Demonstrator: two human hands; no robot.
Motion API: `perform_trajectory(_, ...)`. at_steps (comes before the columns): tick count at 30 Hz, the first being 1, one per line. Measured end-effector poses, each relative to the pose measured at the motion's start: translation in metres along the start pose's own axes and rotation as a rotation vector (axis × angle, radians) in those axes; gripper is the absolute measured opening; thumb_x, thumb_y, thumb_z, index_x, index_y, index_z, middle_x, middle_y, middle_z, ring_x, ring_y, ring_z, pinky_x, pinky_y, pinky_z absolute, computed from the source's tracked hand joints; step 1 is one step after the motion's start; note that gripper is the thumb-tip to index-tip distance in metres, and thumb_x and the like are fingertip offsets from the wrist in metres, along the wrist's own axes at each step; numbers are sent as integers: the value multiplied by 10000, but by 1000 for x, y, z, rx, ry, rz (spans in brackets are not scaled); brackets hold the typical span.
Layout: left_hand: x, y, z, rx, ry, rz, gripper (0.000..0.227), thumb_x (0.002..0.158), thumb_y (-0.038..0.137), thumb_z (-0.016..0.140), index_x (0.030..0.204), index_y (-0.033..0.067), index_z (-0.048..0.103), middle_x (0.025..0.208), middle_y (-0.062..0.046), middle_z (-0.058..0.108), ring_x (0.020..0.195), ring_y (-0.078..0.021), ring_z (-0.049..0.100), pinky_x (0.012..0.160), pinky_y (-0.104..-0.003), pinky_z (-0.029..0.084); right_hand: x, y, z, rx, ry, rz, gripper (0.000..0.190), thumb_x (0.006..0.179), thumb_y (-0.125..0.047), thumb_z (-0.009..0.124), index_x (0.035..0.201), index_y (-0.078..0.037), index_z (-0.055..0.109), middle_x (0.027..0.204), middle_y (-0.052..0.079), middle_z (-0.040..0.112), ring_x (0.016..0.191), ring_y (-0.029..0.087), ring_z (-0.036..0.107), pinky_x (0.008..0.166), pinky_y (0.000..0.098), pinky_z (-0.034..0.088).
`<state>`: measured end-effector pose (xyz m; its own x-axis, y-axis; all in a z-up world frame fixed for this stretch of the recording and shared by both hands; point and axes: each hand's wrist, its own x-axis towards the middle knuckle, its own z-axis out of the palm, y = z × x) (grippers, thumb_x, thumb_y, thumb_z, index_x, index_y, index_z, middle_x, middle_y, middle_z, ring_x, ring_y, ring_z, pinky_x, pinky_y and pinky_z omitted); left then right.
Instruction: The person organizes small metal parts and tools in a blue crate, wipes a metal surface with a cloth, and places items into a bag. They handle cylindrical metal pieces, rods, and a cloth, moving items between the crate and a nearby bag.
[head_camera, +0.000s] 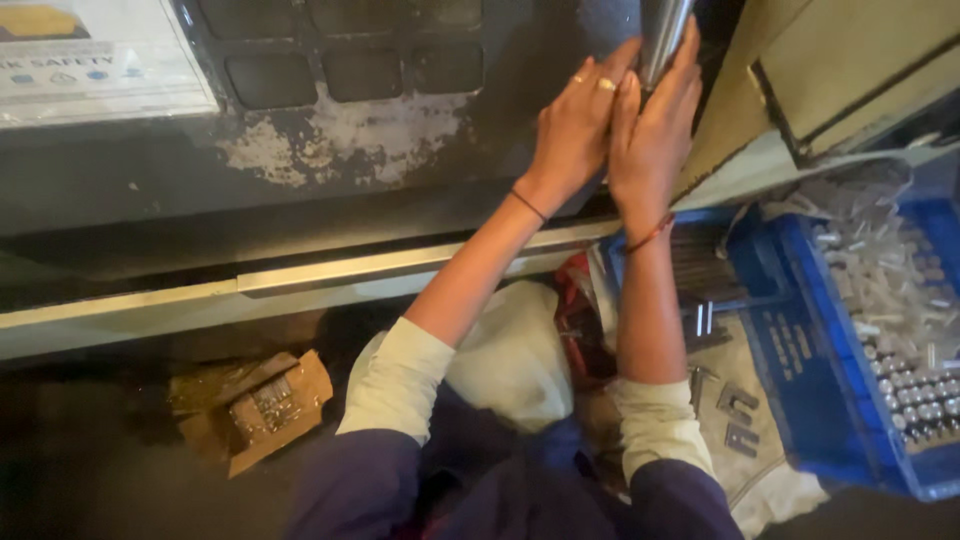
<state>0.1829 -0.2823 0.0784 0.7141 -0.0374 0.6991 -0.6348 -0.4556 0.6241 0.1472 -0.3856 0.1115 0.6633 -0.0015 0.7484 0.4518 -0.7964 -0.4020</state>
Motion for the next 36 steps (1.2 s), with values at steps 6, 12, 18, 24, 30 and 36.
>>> perform_trajectory(6, 0, 3, -2, -16, 79, 52, 414, 1076, 267, 554, 1478, 210, 474, 1315, -101, 679, 1286, -384, 633, 1074, -465, 560, 1, -9, -4, 2, 0, 24, 587, 1220, -315, 556, 1625, -51, 223, 1511, 226, 487, 1353, 393, 542, 1164, 458, 479)
perform_trajectory(12, 3, 11, -10, -3, 104, 22, 352, 1040, 258, 580, 1379, 165, 563, 1211, -109, 708, 1189, -369, 671, 956, -451, 563, 6, -14, -2, -16, 43, -17, 647, 1167, -328, 582, 1648, -62, 242, 1492, 243, 517, 1344, 416, 544, 1123, 463, 469)
perform_trajectory(18, 5, 14, -17, 9, 105, 37, 334, 1018, 201, 581, 1343, 126, 584, 1167, -134, 697, 1102, -354, 685, 910, -448, 560, 4, -20, 2, 28, 31, 100, 664, 1106, -326, 601, 1624, -58, 283, 1410, 219, 551, 1235, 388, 591, 1014, 435, 518)
perform_trajectory(24, 7, 16, -17, 16, 169, 93, 311, 1024, 195, 584, 1327, 124, 595, 1134, -111, 695, 1087, -341, 679, 912, -446, 557, 4, -22, 0, 17, 46, 61, 665, 1103, -301, 600, 1624, -49, 272, 1394, 218, 564, 1205, 390, 582, 1016, 442, 507)
perform_trajectory(30, 11, 15, -19, 3, 105, 48, 325, 1002, 232, 579, 1304, 115, 615, 1039, -119, 674, 966, -337, 665, 851, -439, 538, 4, -23, 0, -8, 55, 37, 663, 1112, -298, 597, 1624, -41, 264, 1414, 229, 550, 1221, 394, 564, 1041, 449, 485)
perform_trajectory(36, 15, 19, -19, -10, 134, 68, 315, 1010, 233, 572, 1301, 115, 607, 1064, -125, 675, 986, -342, 657, 871, -438, 528, 5, -21, 0, 31, 30, 60, 668, 1120, -325, 588, 1624, -38, 258, 1358, 219, 557, 1212, 392, 569, 1025, 449, 495)
